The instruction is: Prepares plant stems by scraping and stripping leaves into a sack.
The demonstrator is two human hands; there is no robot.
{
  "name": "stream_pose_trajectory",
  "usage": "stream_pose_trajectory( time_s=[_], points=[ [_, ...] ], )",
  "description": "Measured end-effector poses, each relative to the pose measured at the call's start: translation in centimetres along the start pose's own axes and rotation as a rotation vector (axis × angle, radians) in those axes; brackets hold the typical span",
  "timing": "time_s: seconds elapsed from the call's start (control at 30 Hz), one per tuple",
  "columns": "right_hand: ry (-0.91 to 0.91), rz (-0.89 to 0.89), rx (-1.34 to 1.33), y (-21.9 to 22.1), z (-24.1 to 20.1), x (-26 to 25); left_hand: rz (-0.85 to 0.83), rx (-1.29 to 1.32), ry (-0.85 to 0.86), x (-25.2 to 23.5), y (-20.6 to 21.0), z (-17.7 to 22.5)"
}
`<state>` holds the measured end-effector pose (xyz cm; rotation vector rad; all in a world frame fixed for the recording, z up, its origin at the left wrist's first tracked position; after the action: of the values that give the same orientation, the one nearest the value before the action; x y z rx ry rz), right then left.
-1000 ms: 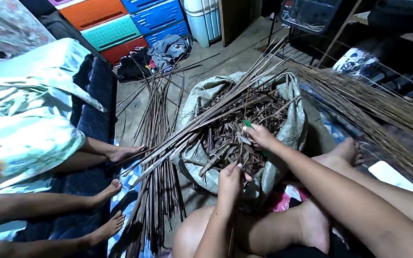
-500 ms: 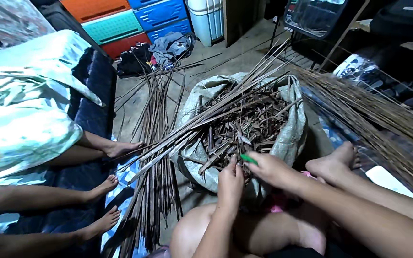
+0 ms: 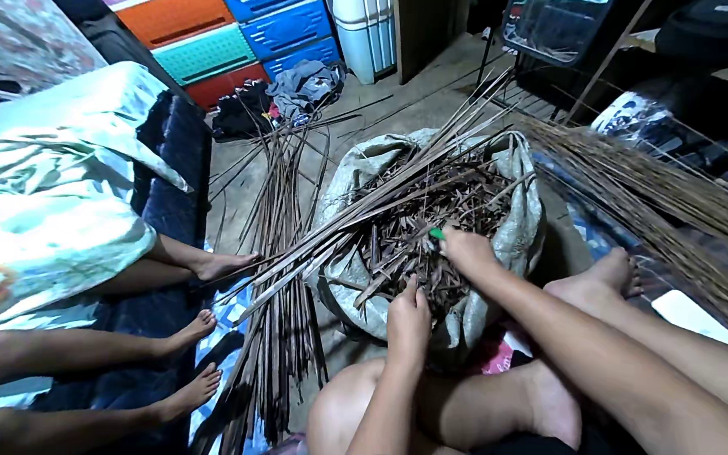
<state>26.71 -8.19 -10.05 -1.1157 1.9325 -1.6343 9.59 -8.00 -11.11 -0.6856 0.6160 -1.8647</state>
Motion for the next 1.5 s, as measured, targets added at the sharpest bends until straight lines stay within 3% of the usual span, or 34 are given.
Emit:
stream_pose_trajectory(
  time_s=[0.1, 0.23, 0.33, 0.4, 0.53, 0.63, 0.77, 0.9, 1.03, 1.13, 1.27, 1.5],
  points=[
    [0.029, -0.002, -0.103, -1.1, 1.2, -1.3, 0.006, 0.065, -0.012, 0.0, -0.4, -0.2],
    [-0.181, -0.051, -0.303, 0.6, 1.5, 2.3, -0.016, 0.385, -0.124, -0.5, -0.3, -0.4],
    [-0.247, -0.077, -0.281, 2.1, 1.6, 4.6, -0.098, 0.695, -0.237, -0.1, -0.7, -0.4],
    [-0.215, -0.052, -0.238, 2.2, 1.6, 4.5, -0.143, 0.763, -0.265, 0.3, -0.9, -0.5],
    [-0.034, -0.005, -0.255, 0.8, 2.3, 0.4, -0.166, 0.745, -0.258, 0.9, -0.9, -0.3],
    [0.001, 0.028, -0.521, -0.2, 2.6, -1.3, -0.162, 0.711, -0.245, 0.7, -0.7, -0.1],
    [-0.027, -0.102, -0.813, 0.0, 0.8, -0.4, -0.150, 0.618, -0.214, 0.8, -0.4, 0.1],
    [0.107, -0.122, -0.959, 0.0, 0.4, -1.2, -0.161, 0.485, -0.122, 1.1, -0.3, 0.0],
    [-0.029, -0.006, -0.630, -1.0, 1.0, -0.7, -0.036, 0.303, 0.026, 0.6, -0.3, -0.4],
    [-0.183, -0.040, -0.345, -0.8, 0.4, 4.3, 0.011, 0.154, 0.066, 0.2, -0.6, -0.2],
    [-0.280, -0.142, -0.182, 0.8, 0.2, 8.9, 0.064, 0.027, 0.066, 0.2, -0.6, -0.1],
    [-0.222, -0.109, 0.017, 1.3, 0.0, 5.5, 0.002, -0.061, 0.050, 0.2, -0.3, 0.4]
  ],
)
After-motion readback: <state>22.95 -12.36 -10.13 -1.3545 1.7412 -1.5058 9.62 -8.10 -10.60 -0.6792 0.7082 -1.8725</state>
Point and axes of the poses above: each hand's wrist, its own x-axis away from the middle knuckle, its own y-axis out of the palm, z = x × y, the point moved 2 cm from there along -x, towards the middle knuckle, and after that the axes turned 13 degrees about z, right-handed, at the moved point
